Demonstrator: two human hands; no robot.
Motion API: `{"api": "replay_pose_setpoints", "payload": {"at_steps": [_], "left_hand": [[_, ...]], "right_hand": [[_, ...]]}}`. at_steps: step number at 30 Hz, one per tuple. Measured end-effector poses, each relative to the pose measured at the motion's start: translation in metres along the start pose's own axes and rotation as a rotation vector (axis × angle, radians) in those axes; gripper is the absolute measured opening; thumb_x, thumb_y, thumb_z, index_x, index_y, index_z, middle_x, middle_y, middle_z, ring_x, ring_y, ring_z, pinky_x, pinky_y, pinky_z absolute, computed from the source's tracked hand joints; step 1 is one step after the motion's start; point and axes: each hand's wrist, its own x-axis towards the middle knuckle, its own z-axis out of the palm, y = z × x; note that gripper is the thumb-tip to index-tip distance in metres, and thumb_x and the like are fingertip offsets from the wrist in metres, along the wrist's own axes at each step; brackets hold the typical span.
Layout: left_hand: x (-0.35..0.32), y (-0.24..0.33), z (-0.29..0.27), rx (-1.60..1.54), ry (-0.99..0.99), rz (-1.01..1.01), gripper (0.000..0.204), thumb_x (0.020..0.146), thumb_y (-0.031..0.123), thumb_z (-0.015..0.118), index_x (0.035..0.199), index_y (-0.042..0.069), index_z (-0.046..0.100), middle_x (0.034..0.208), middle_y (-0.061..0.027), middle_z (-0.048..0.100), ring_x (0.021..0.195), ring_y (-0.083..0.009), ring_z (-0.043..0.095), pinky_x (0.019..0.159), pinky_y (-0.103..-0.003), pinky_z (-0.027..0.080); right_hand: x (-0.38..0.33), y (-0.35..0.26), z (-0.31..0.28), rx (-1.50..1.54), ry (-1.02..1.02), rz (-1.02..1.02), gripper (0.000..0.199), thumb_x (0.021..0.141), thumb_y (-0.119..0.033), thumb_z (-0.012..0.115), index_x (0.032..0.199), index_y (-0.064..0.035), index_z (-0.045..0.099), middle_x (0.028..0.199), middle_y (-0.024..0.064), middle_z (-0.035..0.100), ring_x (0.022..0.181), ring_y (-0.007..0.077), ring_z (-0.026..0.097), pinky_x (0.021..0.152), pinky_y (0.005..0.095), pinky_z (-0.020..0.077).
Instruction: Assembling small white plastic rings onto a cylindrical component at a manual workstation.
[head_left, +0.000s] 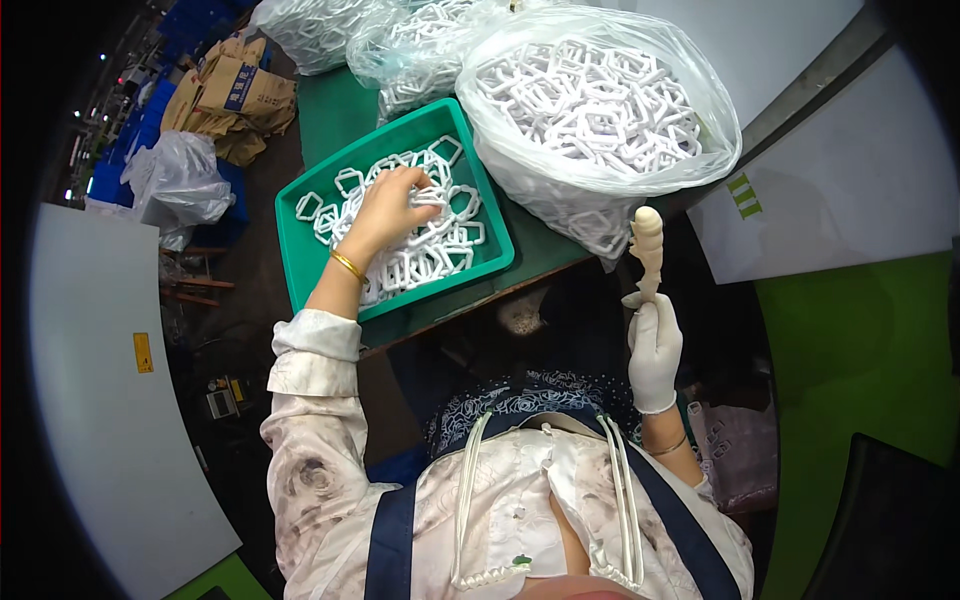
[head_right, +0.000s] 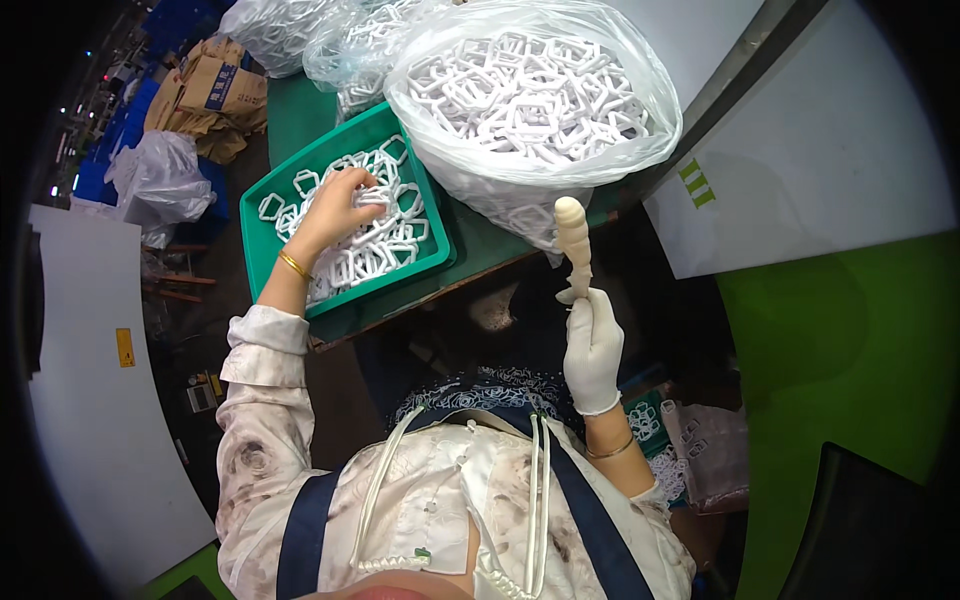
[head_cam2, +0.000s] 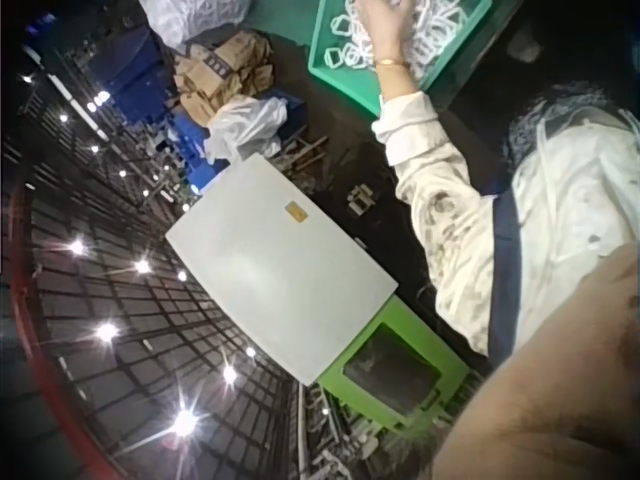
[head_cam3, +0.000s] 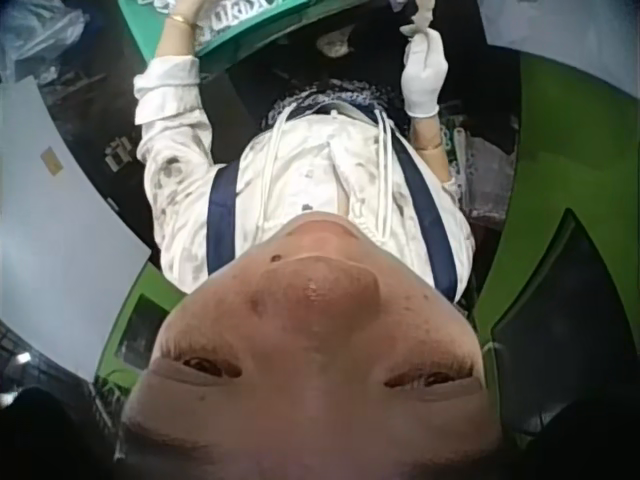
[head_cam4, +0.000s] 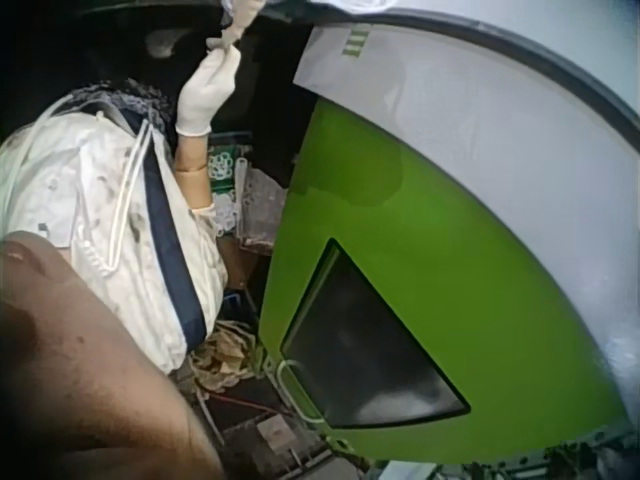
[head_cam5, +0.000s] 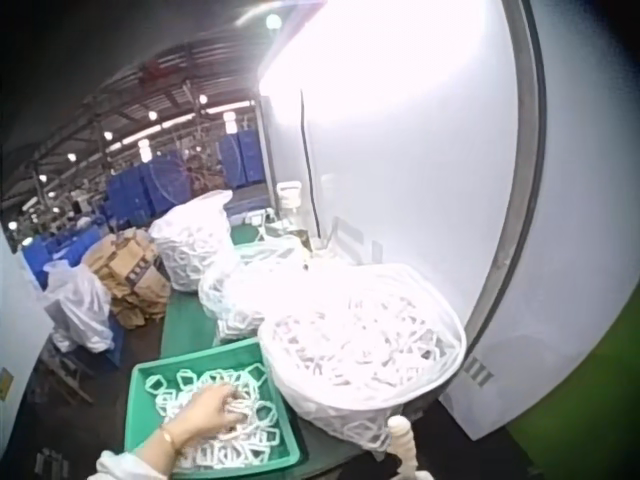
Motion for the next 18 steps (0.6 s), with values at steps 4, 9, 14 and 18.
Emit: {"api": "replay_pose_setpoints", "payload": {"at_steps": [4, 9, 14, 18], "left_hand": [[-0.004, 0.007, -0.018, -0.084, -0.064, -0.051, 0.036, 0.076, 0.024, 0.081, 0.104, 0.005, 0.068, 0.102, -0.0129, 0.07, 0.102, -0.0325, 0.064, 0.089, -0.039, 0.05], [-0.014, -0.02, -0.022, -0.35, -0.036, -0.207, 0.038, 0.082, 0.014, 0.078, 0.118, 0.003, 0.068, 0.101, -0.005, 0.071, 0.09, -0.0129, 0.064, 0.084, -0.029, 0.051], [-0.016, -0.022, -0.042, -0.456, -0.067, -0.258, 0.025, 0.09, 0.008, 0.067, 0.114, 0.001, 0.069, 0.098, -0.0011, 0.068, 0.09, -0.0095, 0.061, 0.085, -0.027, 0.049], [-0.026, -0.033, -0.037, -0.625, 0.084, -0.295, 0.021, 0.093, 0.005, 0.063, 0.113, 0.002, 0.067, 0.099, -0.001, 0.067, 0.091, -0.0079, 0.06, 0.083, -0.025, 0.047]], "right_hand": [[0.0, -0.001, 0.005, 0.006, -0.01, -0.007, 0.025, 0.11, -0.019, 0.044, 0.105, -0.0019, 0.062, 0.066, -0.0093, 0.037, 0.054, -0.0003, 0.029, 0.05, 0.0207, 0.0219], [-0.003, -0.006, 0.009, -0.031, -0.048, 0.024, 0.025, 0.11, -0.019, 0.044, 0.106, -0.0022, 0.062, 0.067, -0.0091, 0.038, 0.055, -0.0002, 0.03, 0.05, 0.0205, 0.0227], [-0.007, -0.002, 0.013, -0.002, -0.053, 0.045, 0.024, 0.109, -0.017, 0.045, 0.106, -0.0011, 0.062, 0.066, -0.0086, 0.039, 0.055, -0.0003, 0.031, 0.05, 0.021, 0.0231], [-0.007, -0.003, 0.021, 0.0, -0.102, 0.036, 0.025, 0.11, -0.019, 0.044, 0.108, -0.0013, 0.061, 0.068, -0.0089, 0.037, 0.055, -0.0012, 0.029, 0.05, 0.0203, 0.0216]]}}
